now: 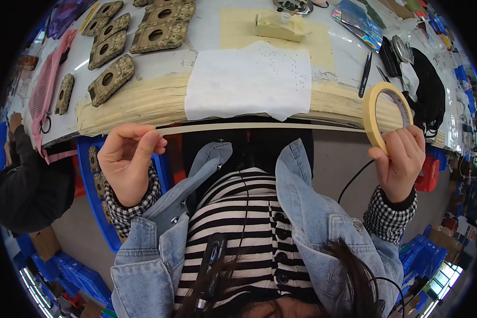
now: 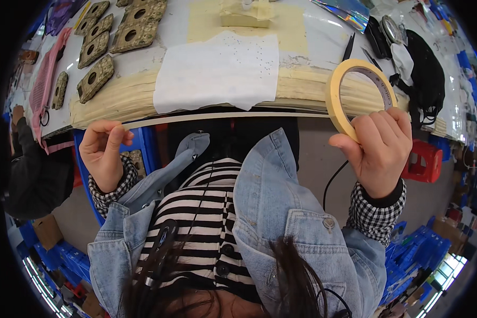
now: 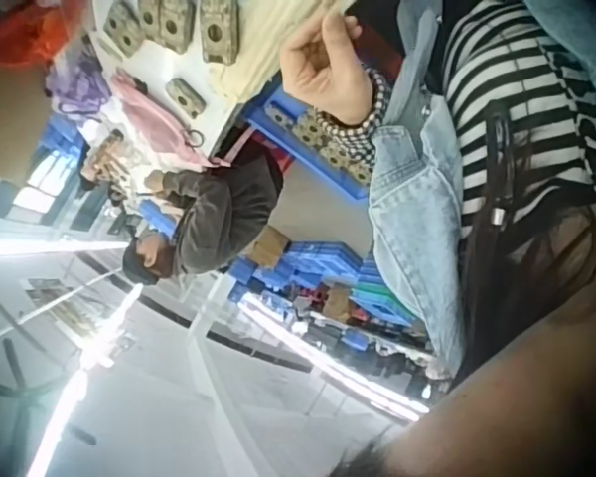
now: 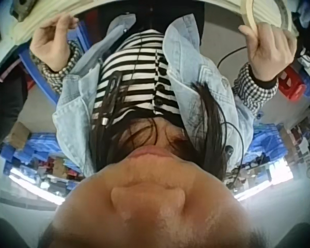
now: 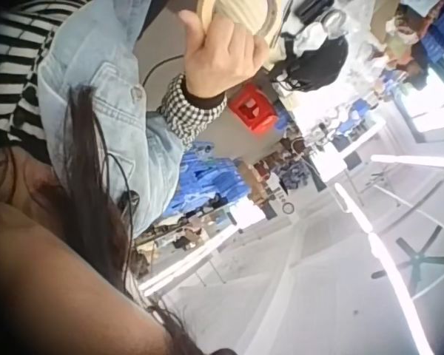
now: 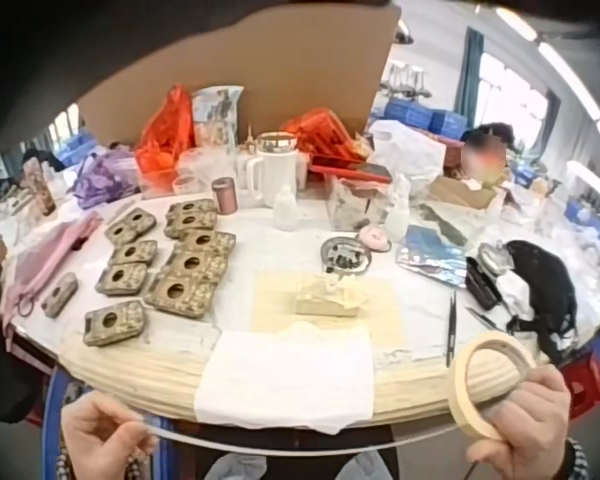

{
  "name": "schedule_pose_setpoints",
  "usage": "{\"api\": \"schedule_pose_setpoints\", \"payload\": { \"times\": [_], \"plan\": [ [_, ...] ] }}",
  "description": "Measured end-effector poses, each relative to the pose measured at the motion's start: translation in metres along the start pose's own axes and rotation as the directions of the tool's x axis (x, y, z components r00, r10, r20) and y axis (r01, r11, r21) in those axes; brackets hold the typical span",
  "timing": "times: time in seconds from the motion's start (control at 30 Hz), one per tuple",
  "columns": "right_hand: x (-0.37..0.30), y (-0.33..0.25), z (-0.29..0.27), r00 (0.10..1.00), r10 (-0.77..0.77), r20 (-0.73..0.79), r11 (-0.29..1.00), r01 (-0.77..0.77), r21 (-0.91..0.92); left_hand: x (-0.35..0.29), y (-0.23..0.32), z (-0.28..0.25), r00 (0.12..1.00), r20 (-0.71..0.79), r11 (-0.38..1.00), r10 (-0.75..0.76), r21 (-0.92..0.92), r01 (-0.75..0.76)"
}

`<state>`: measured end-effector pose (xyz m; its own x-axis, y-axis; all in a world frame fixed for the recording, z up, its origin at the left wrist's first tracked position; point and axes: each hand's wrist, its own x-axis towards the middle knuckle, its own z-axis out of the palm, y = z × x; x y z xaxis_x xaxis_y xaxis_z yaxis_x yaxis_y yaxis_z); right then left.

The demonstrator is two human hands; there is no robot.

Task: Detailing toy tank hulls by applying tape and using tweezers.

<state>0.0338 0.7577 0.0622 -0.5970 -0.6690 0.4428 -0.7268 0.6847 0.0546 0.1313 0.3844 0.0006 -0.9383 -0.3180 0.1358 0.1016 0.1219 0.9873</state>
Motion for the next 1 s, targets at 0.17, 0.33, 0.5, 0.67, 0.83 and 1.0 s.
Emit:
{"api": "schedule_pose_setpoints", "payload": {
  "times": [0.17, 0.33, 0.5, 0.67, 0.83, 1.0],
  "plan": [
    [-0.016, 0.023, -0.007, 0.962, 0.233, -0.139, 0.972, -0.233, 0.014, 0.008, 0.015, 0.024, 0.964, 0.243, 0.991, 0.111, -0.100, -0.089],
    [-0.031, 0.041, -0.008, 0.951, 0.246, -0.186, 0.969, -0.242, 0.042, 0.012, 0.020, 0.043, 0.934, 0.331, 0.985, 0.133, -0.151, -0.087],
    [-0.044, 0.050, -0.009, 0.858, 0.436, -0.271, 0.900, -0.409, 0.150, 0.015, 0.025, 0.048, 0.841, 0.479, 0.968, 0.250, -0.148, -0.204],
    [-0.033, 0.051, -0.020, 0.977, -0.029, -0.210, 0.999, 0.032, 0.013, 0.029, 0.041, 0.026, 0.892, 0.421, 0.976, 0.166, -0.202, -0.085],
    [-0.030, 0.046, -0.025, 0.968, -0.027, -0.249, 1.000, 0.027, -0.006, 0.029, 0.048, 0.014, 0.857, 0.461, 0.972, 0.229, -0.148, -0.180],
    [-0.040, 0.066, -0.015, 0.859, 0.289, -0.423, 0.943, -0.179, 0.281, 0.020, 0.062, 0.029, 0.839, 0.447, 0.950, 0.311, -0.116, -0.290]
  ]
}}
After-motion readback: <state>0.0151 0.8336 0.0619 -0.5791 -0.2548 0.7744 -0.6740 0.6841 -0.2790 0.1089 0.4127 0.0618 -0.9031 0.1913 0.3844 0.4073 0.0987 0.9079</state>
